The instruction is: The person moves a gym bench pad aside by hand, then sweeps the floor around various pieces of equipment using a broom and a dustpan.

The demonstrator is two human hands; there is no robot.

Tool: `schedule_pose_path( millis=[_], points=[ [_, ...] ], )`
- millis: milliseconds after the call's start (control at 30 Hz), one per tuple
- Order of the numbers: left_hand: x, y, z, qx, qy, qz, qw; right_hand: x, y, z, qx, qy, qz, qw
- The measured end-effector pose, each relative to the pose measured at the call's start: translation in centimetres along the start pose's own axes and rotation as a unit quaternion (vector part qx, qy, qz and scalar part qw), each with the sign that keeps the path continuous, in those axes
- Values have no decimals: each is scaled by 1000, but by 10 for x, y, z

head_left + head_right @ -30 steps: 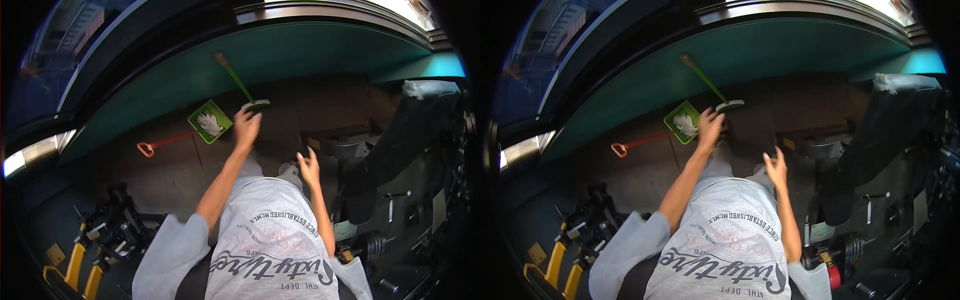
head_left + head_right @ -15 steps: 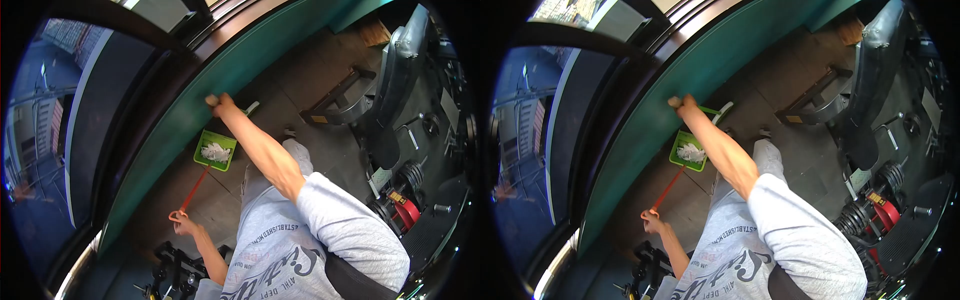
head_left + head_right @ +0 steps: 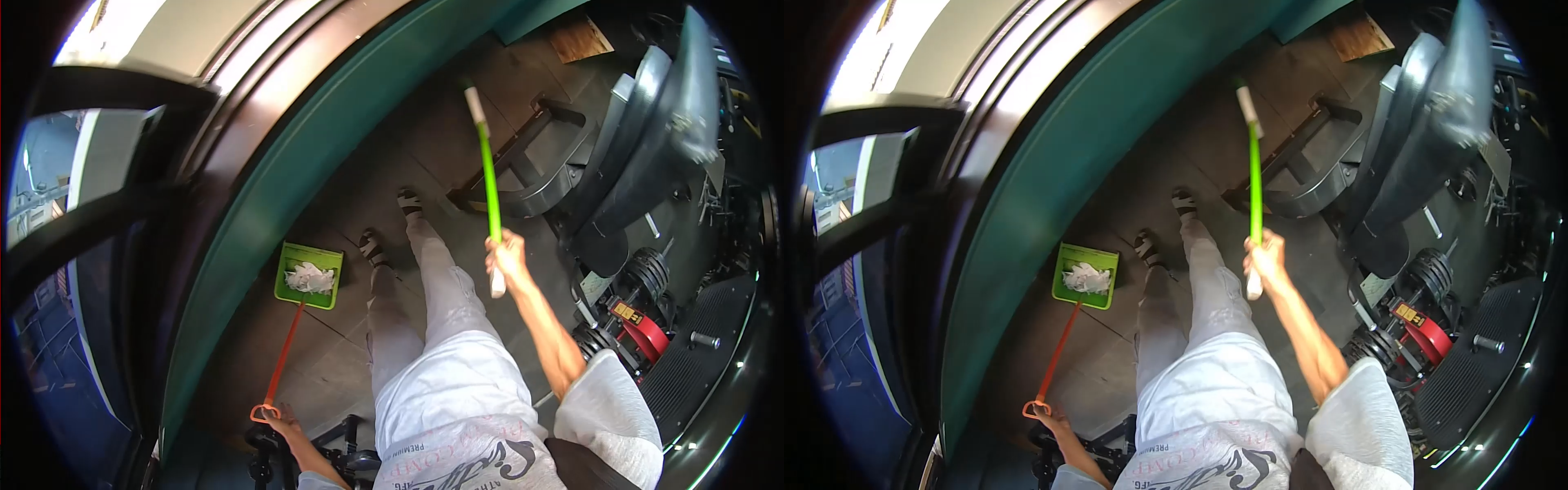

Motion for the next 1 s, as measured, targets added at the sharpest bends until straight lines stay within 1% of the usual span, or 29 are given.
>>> schedule_pose_path(
  millis=[67,167,200,233,267,300,333,367,400,433,467,500,533,567,600,633,667,700,733,767,800,833,867,900,933,967,1000],
  points=[
    [-1,-18,3,-3,-24,6,1000,-22,-79,24,-56,-5,-14,998],
    [1,-12,-15,21,0,20,1000,-48,-216,67,-108,64,-29,992],
    [7,-5,-19,8,31,45,998,-54,-264,83,-118,100,-49,987],
    [15,0,-25,-4,64,72,995,-63,-321,92,-126,72,-43,988],
    [25,5,-29,-15,99,97,990,-62,-363,105,-118,49,-36,991],
    [37,8,-36,-8,92,125,988,-57,-393,114,-96,12,-57,994],
    [48,10,-44,-1,82,151,985,-52,-431,113,-64,42,-69,995],
    [52,14,-53,4,69,174,982,-43,-448,114,-26,125,-112,985],
    [50,15,-57,-21,109,145,983,-27,-447,117,-23,212,-141,967],
    [58,17,-63,0,114,157,981,-4,-426,130,-111,331,-171,921],
    [60,21,-67,19,119,171,978,19,-409,125,-110,429,-176,879],
    [57,20,-67,5,159,151,976,21,-413,88,-66,425,-167,887],
    [56,21,-67,7,158,153,976,46,-389,70,-106,517,-99,844],
    [53,23,-64,8,157,155,975,67,-341,57,-82,535,-6,841],
    [58,22,-60,10,161,161,974,61,-312,35,-124,501,-37,856],
    [69,36,-58,-11,193,209,959,50,-277,10,-132,454,-48,880],
    [75,46,-55,-14,183,196,963,43,-238,-7,-67,438,-15,896],
    [74,56,-51,-18,171,181,968,37,-198,-22,-76,454,11,888],
    [66,58,-51,-22,157,165,974,27,-164,-35,-56,447,36,892],
    [60,54,-50,-40,174,193,965,17,-136,-49,-8,435,71,898],
    [39,37,-41,-59,190,219,955,9,-106,-46,8,398,88,913],
    [33,28,-39,-79,206,245,944,1,-84,-30,-26,365,104,925],
    [33,39,-45,-66,215,245,943,-14,-66,-19,50,292,85,951],
    [46,75,-51,-54,226,246,941,-29,-45,-8,123,218,54,967],
    [79,124,-66,-41,235,246,939,-35,-32,13,102,186,29,977],
    [115,165,-82,-40,243,252,936,-45,-29,18,108,158,19,981],
    [118,170,-78,-64,226,232,944,-56,-26,20,117,131,10,984]
  ],
)
Point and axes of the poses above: each hand's wrist, its own y-axis away from the middle knuckle, its own x-axis out of the palm, z = x × y, the point moved 10 cm from there along -y, towards the middle knuckle, and after that the axes turned 15 degrees about -y, right-handed, at the moved point
